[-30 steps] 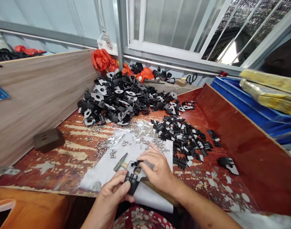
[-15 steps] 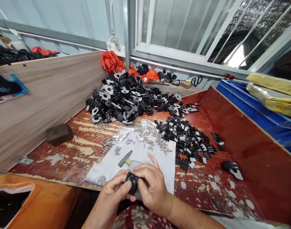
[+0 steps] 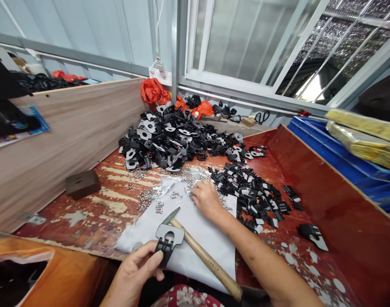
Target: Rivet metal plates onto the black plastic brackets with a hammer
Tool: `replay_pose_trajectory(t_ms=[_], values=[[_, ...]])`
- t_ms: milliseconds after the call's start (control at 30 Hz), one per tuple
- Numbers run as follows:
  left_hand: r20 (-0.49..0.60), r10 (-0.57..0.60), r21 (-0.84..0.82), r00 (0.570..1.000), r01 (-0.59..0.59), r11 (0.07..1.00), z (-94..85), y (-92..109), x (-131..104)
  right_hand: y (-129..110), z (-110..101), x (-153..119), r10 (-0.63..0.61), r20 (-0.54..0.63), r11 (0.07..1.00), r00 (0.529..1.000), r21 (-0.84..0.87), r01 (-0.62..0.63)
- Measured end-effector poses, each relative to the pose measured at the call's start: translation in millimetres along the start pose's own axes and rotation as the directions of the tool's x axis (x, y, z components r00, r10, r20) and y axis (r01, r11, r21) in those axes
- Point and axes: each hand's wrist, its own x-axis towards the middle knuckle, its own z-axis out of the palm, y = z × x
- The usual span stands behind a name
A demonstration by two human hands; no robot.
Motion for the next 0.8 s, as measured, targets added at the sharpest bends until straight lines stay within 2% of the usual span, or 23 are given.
replay_pose_trajectory(t_ms=[67, 167, 233, 267, 300, 367, 433, 467, 533, 600, 700, 800], values=[[-0.006, -0.025, 0.005, 1.0, 0.025, 1.0, -2.3, -1, -2, 9, 3, 6, -0.028, 0.011, 1.0, 1.0, 0.009, 0.028], [-0.037, 0.001, 0.079, 0.999, 0.002, 0.997, -8.6, -2, -1, 9, 0, -7, -0.075, 0.016, 0.996, 0.997, 0.042, 0.075], [-0.025, 0.12, 0.24, 0.992, -0.111, 0.964, -12.8, -2, 3, -1, -9, -22, -0.104, 0.029, 0.992, 0.994, 0.082, 0.101], [0.017, 0.213, 0.353, 0.977, -0.205, 0.913, -14.0, 0, 6, -9, -15, -31, -0.127, 0.051, 0.984, 0.991, 0.13, 0.119], [0.085, 0.311, 0.469, 0.947, -0.313, 0.826, -14.2, 1, 8, -18, -22, -39, -0.159, 0.087, 0.969, 0.983, 0.205, 0.138], [0.285, 0.45, 0.636, 0.847, -0.518, 0.572, -11.2, 6, 10, -37, -36, -53, -0.24, 0.193, 0.9, 0.951, 0.412, 0.144], [0.475, 0.485, 0.68, 0.735, -0.656, 0.328, -5.2, 10, 10, -53, -49, -62, -0.305, 0.311, 0.814, 0.9, 0.576, 0.076], [0.541, 0.477, 0.677, 0.693, -0.695, 0.241, -2.0, 11, 10, -60, -55, -65, -0.313, 0.351, 0.798, 0.883, 0.601, 0.044], [0.622, 0.453, 0.662, 0.639, -0.737, 0.132, 3.0, 12, 7, -71, -62, -71, -0.312, 0.352, 0.827, 0.882, 0.558, 0.069], [0.645, 0.449, 0.66, 0.619, -0.747, 0.081, 4.9, 11, 5, -78, -63, -77, -0.356, 0.256, 0.881, 0.899, 0.412, 0.231], [0.605, 0.488, 0.695, 0.628, -0.717, 0.061, 3.1, 8, 3, -88, -53, -88, -0.478, 0.063, 0.876, 0.876, 0.11, 0.47], [0.54, 0.535, 0.74, 0.65, -0.669, 0.065, -1.5, 5, 2, -96, -40, -96, -0.54, -0.108, 0.841, 0.834, -0.067, 0.536]])
